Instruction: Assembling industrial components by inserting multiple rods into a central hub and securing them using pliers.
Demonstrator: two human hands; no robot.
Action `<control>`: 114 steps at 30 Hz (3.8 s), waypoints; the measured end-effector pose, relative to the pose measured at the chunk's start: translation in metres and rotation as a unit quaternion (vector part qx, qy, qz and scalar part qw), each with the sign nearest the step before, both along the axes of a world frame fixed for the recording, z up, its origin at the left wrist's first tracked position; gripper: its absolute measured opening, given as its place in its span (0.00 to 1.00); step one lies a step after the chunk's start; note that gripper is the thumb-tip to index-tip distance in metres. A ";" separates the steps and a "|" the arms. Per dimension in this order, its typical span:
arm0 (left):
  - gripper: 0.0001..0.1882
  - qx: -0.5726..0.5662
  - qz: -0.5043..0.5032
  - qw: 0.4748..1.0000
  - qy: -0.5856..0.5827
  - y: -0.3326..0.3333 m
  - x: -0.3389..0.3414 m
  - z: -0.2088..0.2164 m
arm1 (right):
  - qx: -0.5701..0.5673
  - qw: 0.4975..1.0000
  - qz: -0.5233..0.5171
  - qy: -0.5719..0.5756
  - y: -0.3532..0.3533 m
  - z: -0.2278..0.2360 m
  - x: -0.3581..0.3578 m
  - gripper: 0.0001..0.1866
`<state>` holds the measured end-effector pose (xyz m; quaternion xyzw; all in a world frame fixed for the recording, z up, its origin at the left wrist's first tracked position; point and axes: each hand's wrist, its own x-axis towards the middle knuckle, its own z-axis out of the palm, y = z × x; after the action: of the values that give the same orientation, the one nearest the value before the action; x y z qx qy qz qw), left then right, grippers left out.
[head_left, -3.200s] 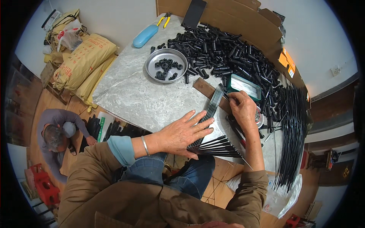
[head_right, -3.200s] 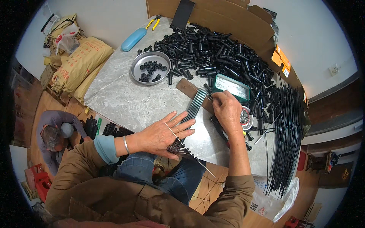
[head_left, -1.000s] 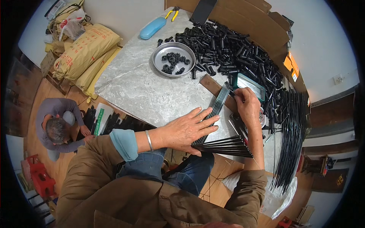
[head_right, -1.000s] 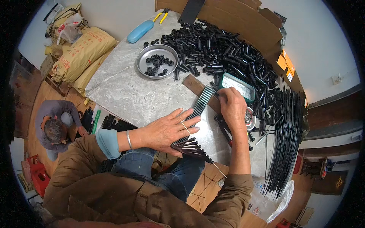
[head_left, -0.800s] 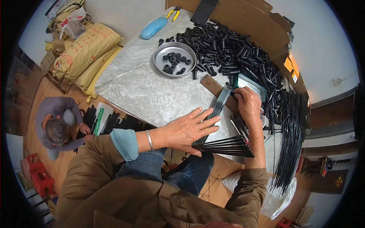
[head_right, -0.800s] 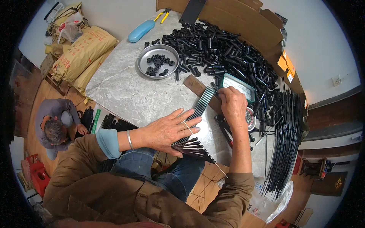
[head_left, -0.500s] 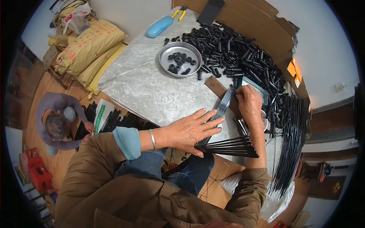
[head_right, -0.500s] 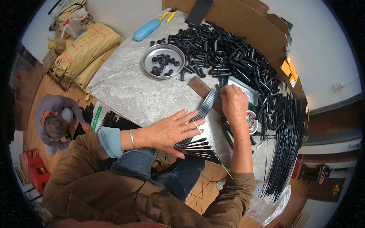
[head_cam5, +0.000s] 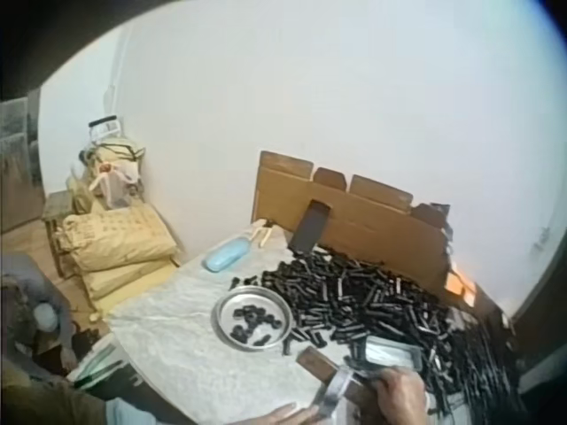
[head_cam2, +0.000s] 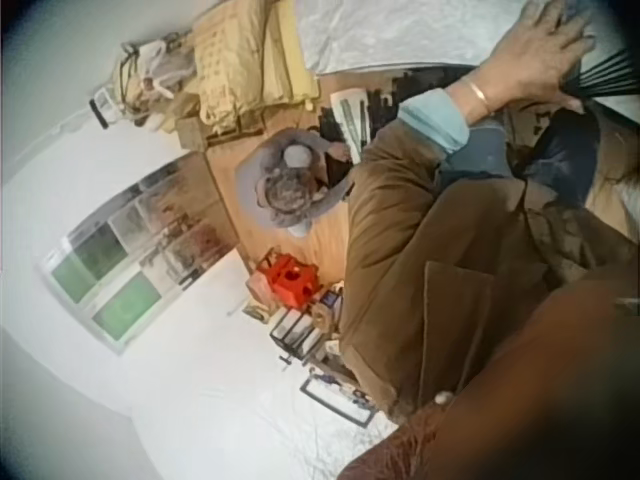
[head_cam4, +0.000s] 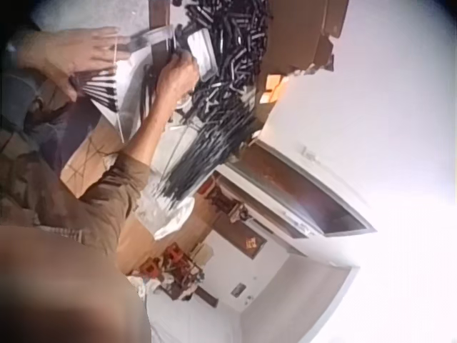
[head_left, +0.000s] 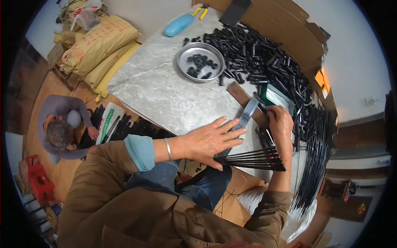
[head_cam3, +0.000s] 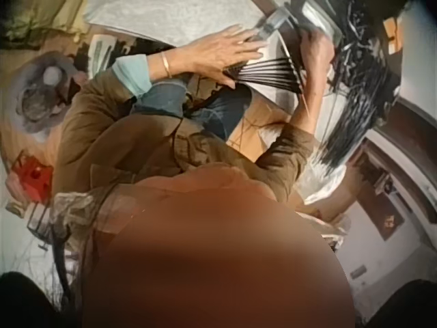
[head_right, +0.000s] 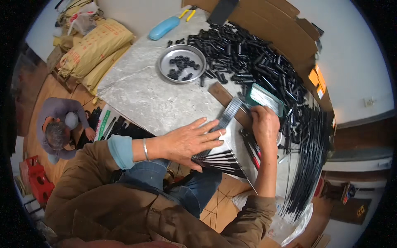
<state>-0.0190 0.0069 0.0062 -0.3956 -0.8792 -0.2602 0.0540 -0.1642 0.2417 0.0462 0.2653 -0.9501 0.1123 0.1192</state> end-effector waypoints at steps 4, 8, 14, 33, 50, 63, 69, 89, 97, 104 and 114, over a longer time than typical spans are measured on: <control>0.48 -0.012 0.004 1.000 -0.008 0.000 -0.001 0.002 | 0.004 0.999 0.008 0.038 -0.009 0.008 0.001 0.05; 0.49 -0.016 0.002 1.000 -0.009 0.002 -0.001 0.001 | 0.005 1.000 0.020 0.014 -0.007 0.009 -0.007 0.03; 0.50 -0.010 0.005 1.000 -0.001 0.003 -0.001 -0.001 | 0.019 0.997 0.072 0.014 -0.016 0.007 -0.013 0.05; 0.49 -0.044 -0.025 0.999 0.002 0.002 0.013 0.005 | 0.047 0.993 -0.112 -0.007 0.018 0.010 -0.061 0.09; 0.50 -0.059 -0.025 0.998 0.005 0.005 0.012 0.005 | -0.076 0.993 -0.027 -0.083 0.017 0.011 0.023 0.06; 0.51 -0.063 -0.021 0.998 0.003 0.005 0.012 0.001 | -0.071 0.991 -0.072 -0.089 0.030 0.012 0.032 0.08; 0.50 -0.055 -0.021 0.998 0.007 0.006 0.012 0.001 | -0.078 0.993 -0.056 -0.075 0.034 0.008 0.030 0.08; 0.50 -0.054 -0.024 0.998 0.002 0.005 0.011 0.001 | -0.099 0.986 -0.087 -0.104 0.034 0.011 0.034 0.07; 0.51 -0.064 -0.022 0.998 0.006 0.005 0.011 0.002 | -0.095 0.989 -0.077 -0.086 0.034 0.007 0.032 0.07; 0.50 -0.052 -0.023 0.998 0.006 0.006 0.012 0.001 | -0.096 0.985 -0.087 -0.112 0.038 0.007 0.033 0.07; 0.49 -0.050 -0.020 0.999 0.004 0.005 0.012 0.003 | -0.089 0.989 -0.070 -0.096 0.035 0.007 0.031 0.07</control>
<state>-0.0073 0.0118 0.0089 -0.4163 -0.8827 -0.2155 0.0329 -0.1328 0.2768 0.0535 0.1744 -0.9596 0.2128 0.0583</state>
